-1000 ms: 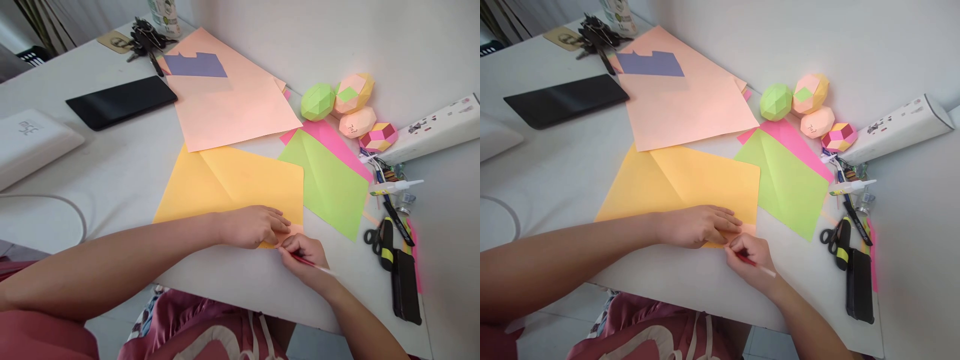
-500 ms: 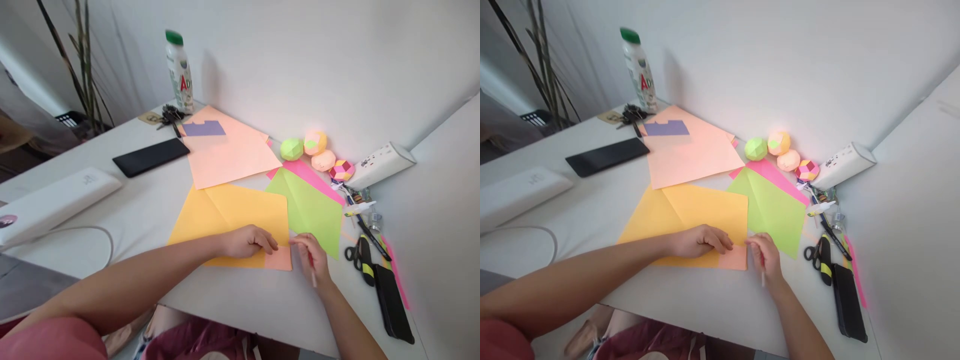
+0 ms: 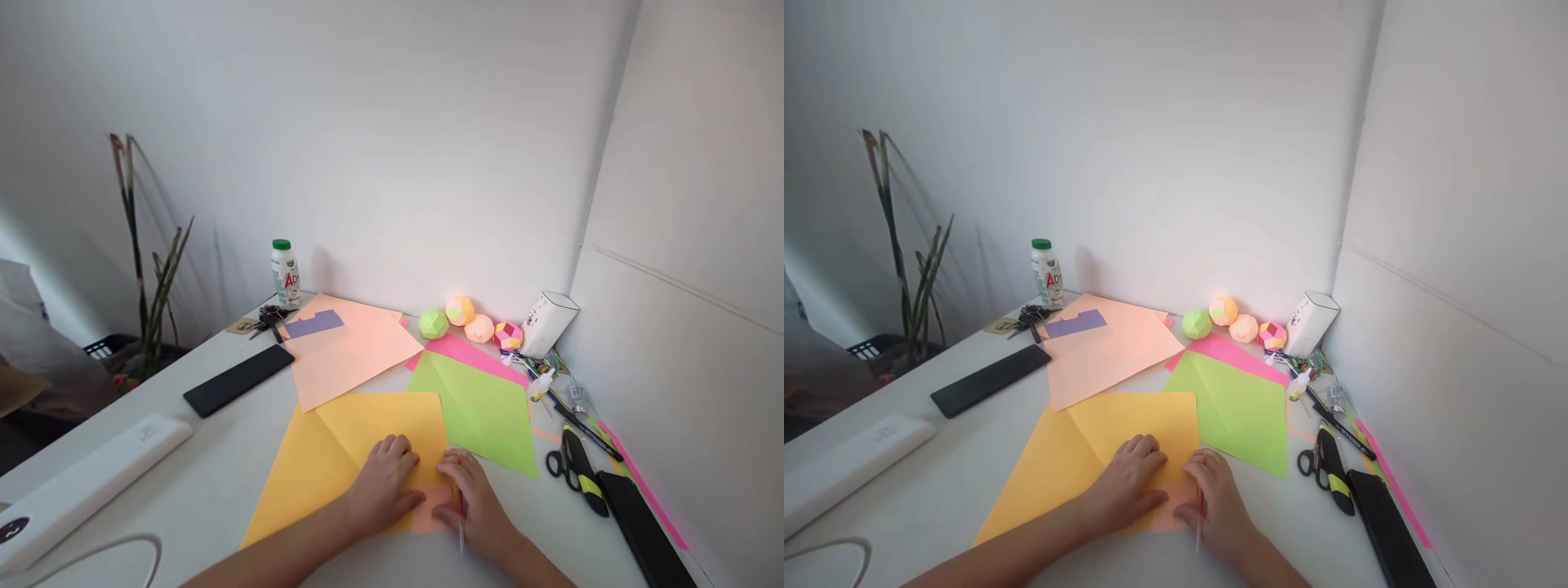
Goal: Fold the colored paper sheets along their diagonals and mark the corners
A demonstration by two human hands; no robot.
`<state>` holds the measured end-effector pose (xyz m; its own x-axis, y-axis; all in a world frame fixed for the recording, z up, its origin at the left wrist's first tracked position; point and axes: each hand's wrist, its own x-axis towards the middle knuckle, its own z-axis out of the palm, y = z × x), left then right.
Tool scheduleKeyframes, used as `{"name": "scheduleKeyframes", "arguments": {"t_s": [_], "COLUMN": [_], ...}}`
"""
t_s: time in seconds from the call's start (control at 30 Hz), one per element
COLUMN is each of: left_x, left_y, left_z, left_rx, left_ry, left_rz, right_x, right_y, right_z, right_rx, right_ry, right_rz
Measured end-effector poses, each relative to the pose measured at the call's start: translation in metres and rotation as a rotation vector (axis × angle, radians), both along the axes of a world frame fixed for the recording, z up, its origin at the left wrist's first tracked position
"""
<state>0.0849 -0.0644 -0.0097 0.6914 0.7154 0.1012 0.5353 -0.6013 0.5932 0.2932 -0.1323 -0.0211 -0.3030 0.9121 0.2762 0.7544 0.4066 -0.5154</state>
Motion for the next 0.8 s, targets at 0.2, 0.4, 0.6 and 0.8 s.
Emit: {"name": "scheduleKeyframes", "arguments": {"t_s": [0.2,0.4,0.6,0.8], "left_x": [0.0,-0.001,0.004,0.005], "left_y": [0.0,-0.014,-0.032,-0.034], "left_z": [0.003,0.011,0.01,0.008], "left_rx": [-0.063,-0.133,-0.175,-0.17], "left_ry": [0.072,0.072,0.077,0.064], "left_rz": [0.014,-0.06,-0.133,-0.148], "right_x": [-0.008,0.0,0.008,0.007], "right_y": [-0.003,-0.001,0.003,0.001], "right_z": [0.003,0.007,0.002,0.0], "right_rx": [-0.034,0.096,0.153,0.134], "right_ry": [0.182,0.274,0.182,0.173], "right_rz": [-0.007,-0.219,-0.358,-0.335]}}
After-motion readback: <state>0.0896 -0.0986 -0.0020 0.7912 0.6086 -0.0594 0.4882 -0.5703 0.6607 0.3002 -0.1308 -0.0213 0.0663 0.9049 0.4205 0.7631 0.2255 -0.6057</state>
